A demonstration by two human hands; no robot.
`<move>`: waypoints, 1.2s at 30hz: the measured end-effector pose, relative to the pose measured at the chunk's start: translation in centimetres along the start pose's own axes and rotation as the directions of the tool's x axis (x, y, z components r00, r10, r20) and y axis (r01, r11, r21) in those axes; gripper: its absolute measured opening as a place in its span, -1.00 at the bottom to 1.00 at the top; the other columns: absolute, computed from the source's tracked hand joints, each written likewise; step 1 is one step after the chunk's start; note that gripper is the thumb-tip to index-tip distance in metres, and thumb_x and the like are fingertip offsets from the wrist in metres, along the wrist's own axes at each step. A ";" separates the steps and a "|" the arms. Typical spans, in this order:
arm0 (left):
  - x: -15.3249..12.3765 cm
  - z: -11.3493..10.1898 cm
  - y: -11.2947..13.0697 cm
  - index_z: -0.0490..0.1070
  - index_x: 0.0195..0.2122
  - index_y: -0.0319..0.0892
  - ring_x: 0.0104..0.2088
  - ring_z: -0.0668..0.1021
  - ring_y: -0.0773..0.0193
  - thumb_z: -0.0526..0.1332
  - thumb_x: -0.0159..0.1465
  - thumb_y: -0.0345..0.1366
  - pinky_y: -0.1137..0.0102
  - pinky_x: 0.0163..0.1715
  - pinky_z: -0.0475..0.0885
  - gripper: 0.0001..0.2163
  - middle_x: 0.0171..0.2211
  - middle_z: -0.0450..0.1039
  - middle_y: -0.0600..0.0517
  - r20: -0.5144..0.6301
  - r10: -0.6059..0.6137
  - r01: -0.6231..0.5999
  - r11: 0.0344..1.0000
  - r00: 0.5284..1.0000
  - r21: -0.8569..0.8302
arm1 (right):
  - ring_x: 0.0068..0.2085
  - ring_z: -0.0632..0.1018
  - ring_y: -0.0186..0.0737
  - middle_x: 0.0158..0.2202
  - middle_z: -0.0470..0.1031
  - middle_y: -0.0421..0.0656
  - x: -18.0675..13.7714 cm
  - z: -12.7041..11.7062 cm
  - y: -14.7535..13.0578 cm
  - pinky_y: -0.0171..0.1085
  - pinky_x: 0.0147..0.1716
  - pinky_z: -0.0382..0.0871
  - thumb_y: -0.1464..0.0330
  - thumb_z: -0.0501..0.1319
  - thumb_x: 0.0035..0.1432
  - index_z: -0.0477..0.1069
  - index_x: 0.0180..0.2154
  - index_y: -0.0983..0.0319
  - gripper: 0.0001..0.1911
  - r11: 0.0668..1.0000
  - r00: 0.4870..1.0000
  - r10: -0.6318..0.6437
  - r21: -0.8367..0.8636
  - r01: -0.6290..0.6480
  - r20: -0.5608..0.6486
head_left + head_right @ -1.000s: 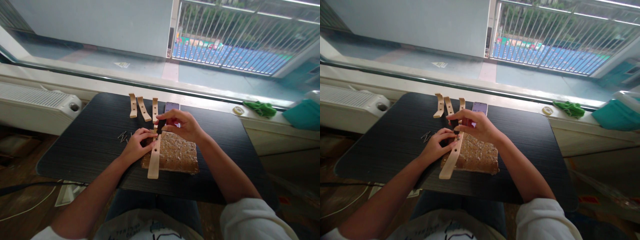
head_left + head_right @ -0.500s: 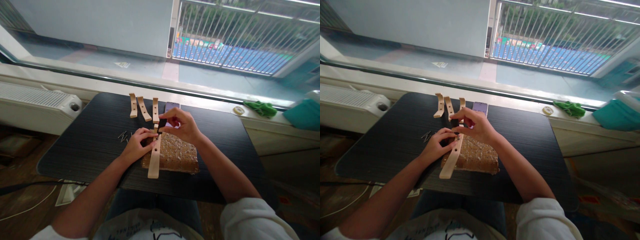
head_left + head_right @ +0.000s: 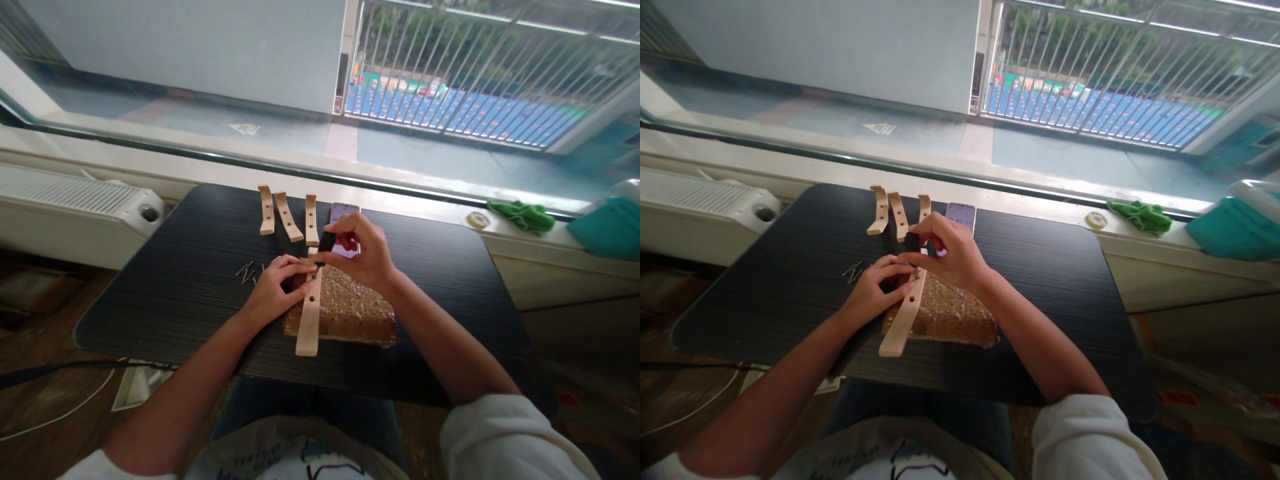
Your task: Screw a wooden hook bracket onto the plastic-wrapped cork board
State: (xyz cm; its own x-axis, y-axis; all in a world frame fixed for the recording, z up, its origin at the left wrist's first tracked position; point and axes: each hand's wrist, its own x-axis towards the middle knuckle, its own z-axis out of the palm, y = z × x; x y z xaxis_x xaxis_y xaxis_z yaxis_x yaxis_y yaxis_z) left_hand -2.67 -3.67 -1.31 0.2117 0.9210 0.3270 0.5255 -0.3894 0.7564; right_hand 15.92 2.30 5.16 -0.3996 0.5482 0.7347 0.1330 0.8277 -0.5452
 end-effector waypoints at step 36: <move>0.1 0.0 -0.1 0.54 -0.18 -0.16 -0.16 0.50 0.16 0.25 0.18 -0.25 0.23 -0.07 0.42 -0.79 -0.22 0.43 -0.01 0.004 0.006 -0.006 1.000 1.000 0.012 | -0.52 0.28 -0.50 -0.42 0.35 -0.29 -0.1 -0.7 -0.1 -0.41 -0.55 0.23 0.43 0.24 0.13 0.31 -0.15 0.21 -0.77 0.996 0.991 -0.091 -0.006 0.092 0.094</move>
State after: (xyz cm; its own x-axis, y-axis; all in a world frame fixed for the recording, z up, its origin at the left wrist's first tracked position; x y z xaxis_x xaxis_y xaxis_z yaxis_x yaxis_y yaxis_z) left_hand -2.69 -3.58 -1.35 0.2182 0.9186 0.3294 0.5339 -0.3949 0.7476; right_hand 16.53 2.29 5.40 -0.4933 0.4566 0.7404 0.1006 0.8754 -0.4728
